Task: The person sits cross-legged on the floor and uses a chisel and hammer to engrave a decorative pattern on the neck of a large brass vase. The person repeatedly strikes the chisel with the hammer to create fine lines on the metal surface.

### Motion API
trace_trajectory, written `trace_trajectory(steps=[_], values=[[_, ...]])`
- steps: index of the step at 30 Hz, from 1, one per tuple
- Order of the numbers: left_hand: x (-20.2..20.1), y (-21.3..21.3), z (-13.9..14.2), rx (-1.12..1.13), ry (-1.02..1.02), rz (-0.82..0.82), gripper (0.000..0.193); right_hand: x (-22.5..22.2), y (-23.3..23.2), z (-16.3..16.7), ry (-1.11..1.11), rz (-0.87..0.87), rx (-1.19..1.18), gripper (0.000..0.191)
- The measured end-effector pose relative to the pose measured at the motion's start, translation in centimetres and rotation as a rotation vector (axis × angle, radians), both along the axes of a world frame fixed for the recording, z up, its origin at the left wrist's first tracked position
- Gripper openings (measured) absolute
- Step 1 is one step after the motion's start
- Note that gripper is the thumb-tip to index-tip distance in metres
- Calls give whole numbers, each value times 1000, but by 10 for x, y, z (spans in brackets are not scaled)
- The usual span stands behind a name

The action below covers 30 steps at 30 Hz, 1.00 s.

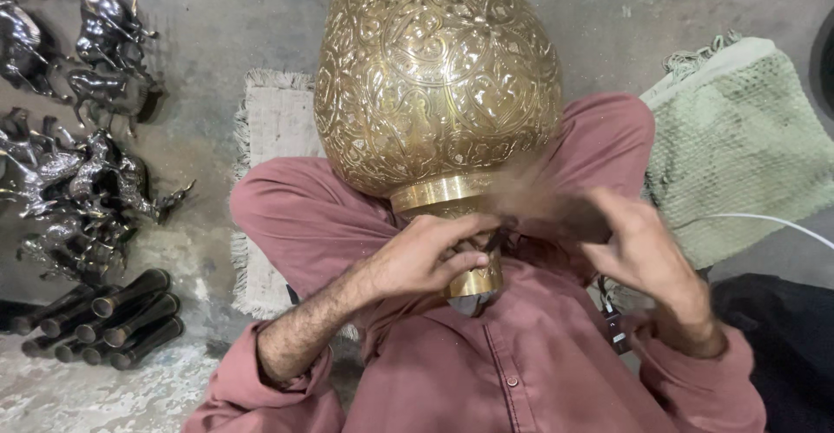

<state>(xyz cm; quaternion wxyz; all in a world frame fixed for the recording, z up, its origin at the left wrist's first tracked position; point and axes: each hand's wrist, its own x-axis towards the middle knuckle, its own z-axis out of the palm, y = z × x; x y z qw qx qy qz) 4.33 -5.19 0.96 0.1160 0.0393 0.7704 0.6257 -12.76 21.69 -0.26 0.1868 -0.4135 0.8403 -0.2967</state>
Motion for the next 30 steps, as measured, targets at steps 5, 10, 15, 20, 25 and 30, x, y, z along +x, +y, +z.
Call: trace_trajectory(steps=[5,10,15,20,25,30], values=[[-3,-2,0,48,-59,-28,46,-11,16,-7,-147,-49,11,35],[-6,-2,-2,27,-28,-75,41,-7,24,-15,-425,-87,-137,51],[-6,-5,-2,-20,-94,-129,36,-1,26,-16,-160,-10,-76,61],[-5,-6,-2,30,-18,-119,45,3,30,-27,-223,-182,-48,40],[-6,-4,-5,38,-14,-168,48,6,36,-34,-414,-119,-308,19],[-8,-7,-8,8,28,-203,46,16,41,-32,-239,-211,-104,28]])
